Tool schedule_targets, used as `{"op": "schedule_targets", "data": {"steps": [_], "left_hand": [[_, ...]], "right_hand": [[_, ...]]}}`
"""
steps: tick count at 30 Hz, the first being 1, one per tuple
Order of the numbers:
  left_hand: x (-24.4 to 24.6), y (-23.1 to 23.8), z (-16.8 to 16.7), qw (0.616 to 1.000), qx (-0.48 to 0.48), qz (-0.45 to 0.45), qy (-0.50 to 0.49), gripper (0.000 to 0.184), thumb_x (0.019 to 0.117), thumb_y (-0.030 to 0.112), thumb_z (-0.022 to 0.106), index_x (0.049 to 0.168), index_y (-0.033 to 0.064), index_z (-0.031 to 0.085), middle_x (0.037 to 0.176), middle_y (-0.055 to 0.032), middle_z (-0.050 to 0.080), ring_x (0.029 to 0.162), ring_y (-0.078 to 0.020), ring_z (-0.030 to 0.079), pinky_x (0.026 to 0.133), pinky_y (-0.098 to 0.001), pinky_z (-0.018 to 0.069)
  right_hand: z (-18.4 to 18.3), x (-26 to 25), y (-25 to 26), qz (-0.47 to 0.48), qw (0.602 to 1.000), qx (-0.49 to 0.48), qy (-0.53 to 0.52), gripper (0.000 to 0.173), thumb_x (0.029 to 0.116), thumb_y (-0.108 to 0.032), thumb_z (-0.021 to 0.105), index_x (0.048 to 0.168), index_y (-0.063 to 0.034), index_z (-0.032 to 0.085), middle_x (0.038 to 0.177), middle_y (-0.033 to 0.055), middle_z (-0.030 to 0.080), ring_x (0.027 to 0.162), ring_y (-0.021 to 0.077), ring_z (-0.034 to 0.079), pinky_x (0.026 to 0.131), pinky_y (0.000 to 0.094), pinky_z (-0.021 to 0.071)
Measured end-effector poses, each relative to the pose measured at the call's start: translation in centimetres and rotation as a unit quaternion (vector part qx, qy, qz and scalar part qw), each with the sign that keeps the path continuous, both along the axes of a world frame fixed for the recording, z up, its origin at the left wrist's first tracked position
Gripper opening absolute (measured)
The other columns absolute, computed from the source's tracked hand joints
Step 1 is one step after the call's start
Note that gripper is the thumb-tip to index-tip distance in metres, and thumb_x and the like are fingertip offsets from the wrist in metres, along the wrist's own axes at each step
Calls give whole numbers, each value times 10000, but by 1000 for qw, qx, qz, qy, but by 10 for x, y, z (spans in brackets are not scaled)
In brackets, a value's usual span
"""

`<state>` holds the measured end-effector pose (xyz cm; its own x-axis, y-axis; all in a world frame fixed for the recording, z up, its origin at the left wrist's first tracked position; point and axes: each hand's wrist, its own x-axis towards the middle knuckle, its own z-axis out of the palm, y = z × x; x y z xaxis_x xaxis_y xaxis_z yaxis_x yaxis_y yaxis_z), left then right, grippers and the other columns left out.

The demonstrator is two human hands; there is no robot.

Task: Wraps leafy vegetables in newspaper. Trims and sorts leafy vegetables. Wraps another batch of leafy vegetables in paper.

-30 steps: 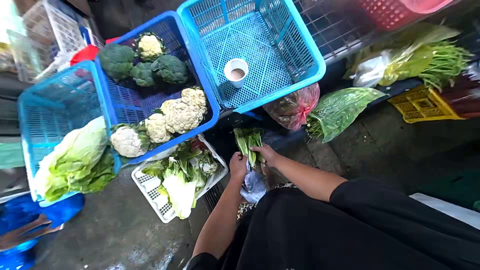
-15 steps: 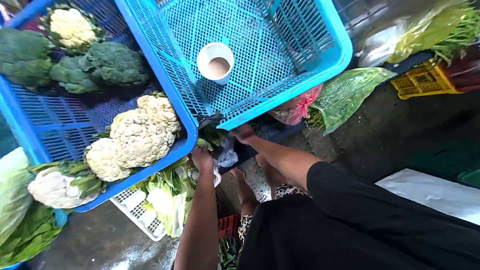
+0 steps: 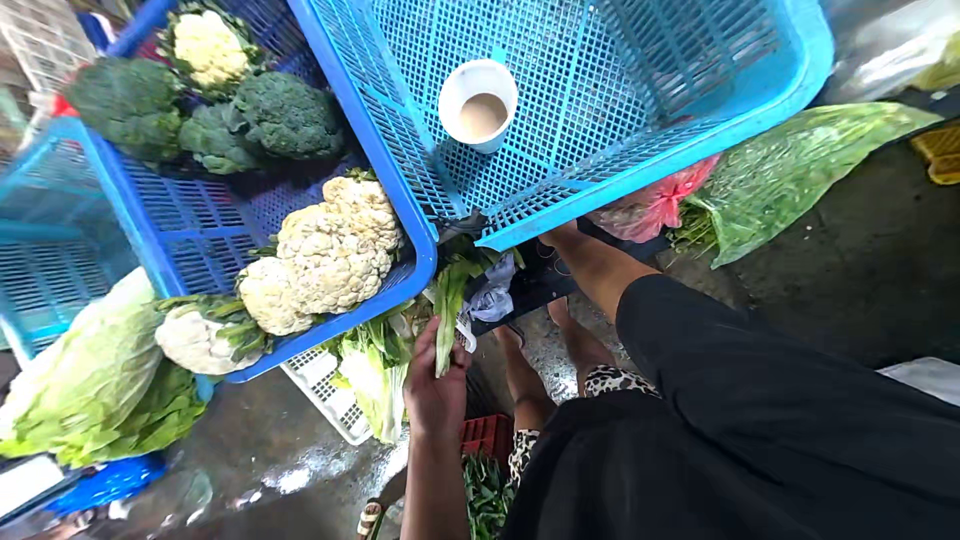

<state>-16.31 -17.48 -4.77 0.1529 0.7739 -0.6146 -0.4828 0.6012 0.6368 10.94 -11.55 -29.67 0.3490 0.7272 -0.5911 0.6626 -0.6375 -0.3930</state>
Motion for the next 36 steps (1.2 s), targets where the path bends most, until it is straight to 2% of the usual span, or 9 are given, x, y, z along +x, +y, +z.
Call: {"op": "schedule_targets", "data": {"steps": [6, 11, 14, 18, 20, 23, 28, 31, 36], "left_hand": [[-7, -19, 39, 996, 51, -72, 19, 546, 920, 348, 712, 1356, 32, 620, 973, -143, 688, 803, -183, 667, 738, -327, 573], [-20, -40, 67, 988, 15, -70, 135, 412, 966, 36, 512, 1372, -10, 567, 967, -166, 662, 736, -198, 652, 684, -350, 586], [-43, -52, 89, 983, 20, -75, 168, 394, 1034, 96, 433, 1385, -18, 571, 1017, -168, 677, 756, -209, 665, 709, -368, 592], [-92, -71, 105, 986, 131, -80, 64, 646, 952, 352, 657, 1474, 9, 489, 1147, -153, 672, 941, -221, 674, 877, -413, 573], [-111, -74, 119, 976, 187, -93, 64, 808, 834, 256, 797, 1510, 19, 423, 1164, -134, 657, 958, -205, 672, 895, -405, 574], [-129, -74, 143, 944, 243, -37, 218, 537, 848, 51, 722, 1358, -30, 576, 1076, -107, 696, 784, -145, 652, 712, -317, 582], [-189, -63, 154, 885, 335, 46, 321, 226, 869, 110, 745, 1075, 24, 712, 1069, -53, 700, 972, -139, 675, 857, -315, 592], [-219, -59, 146, 917, 330, 52, 219, 242, 1018, 150, 548, 1198, 8, 625, 1149, -116, 716, 1083, -216, 680, 965, -409, 560], [-238, -53, 112, 966, 213, -45, 140, 281, 1073, 162, 397, 1233, -18, 543, 898, -140, 692, 816, -281, 720, 826, -491, 622]], "right_hand": [[11, 20, -14, 70, 984, -140, 83, 661, 910, -349, 709, 1422, 5, 490, 1213, 302, 654, 1127, 495, 645, 901, 723, 509], [79, 20, -70, -8, 971, -105, 213, 548, 1006, -472, 581, 1307, -15, 616, 1224, 256, 656, 1167, 418, 628, 995, 661, 472], [107, 32, -118, 22, 974, -64, 218, 622, 977, -526, 634, 1363, -40, 596, 1243, 254, 657, 1181, 413, 628, 1030, 654, 467], [172, 54, -174, 77, 968, -61, 230, 474, 998, -353, 663, 1314, -3, 611, 1165, 265, 660, 1068, 406, 650, 957, 639, 499], [204, 59, -198, 78, 958, -82, 265, 405, 984, -246, 679, 1291, 8, 605, 1091, 233, 664, 938, 348, 667, 867, 572, 547], [223, 55, -214, 91, 965, -126, 212, 327, 932, -106, 674, 1230, 11, 611, 1020, 232, 660, 849, 355, 664, 780, 572, 553], [243, -14, -209, 124, 982, -83, 116, 307, 974, -264, 669, 1083, 22, 672, 979, 243, 663, 926, 397, 648, 834, 638, 497], [261, -74, -200, 153, 979, -20, 136, 293, 954, -287, 668, 981, 5, 675, 843, 183, 645, 777, 332, 638, 744, 584, 513], [290, -168, -167, 196, 967, 26, 163, 354, 960, -266, 598, 1202, -14, 655, 1020, 202, 686, 958, 360, 669, 874, 614, 516]]}}
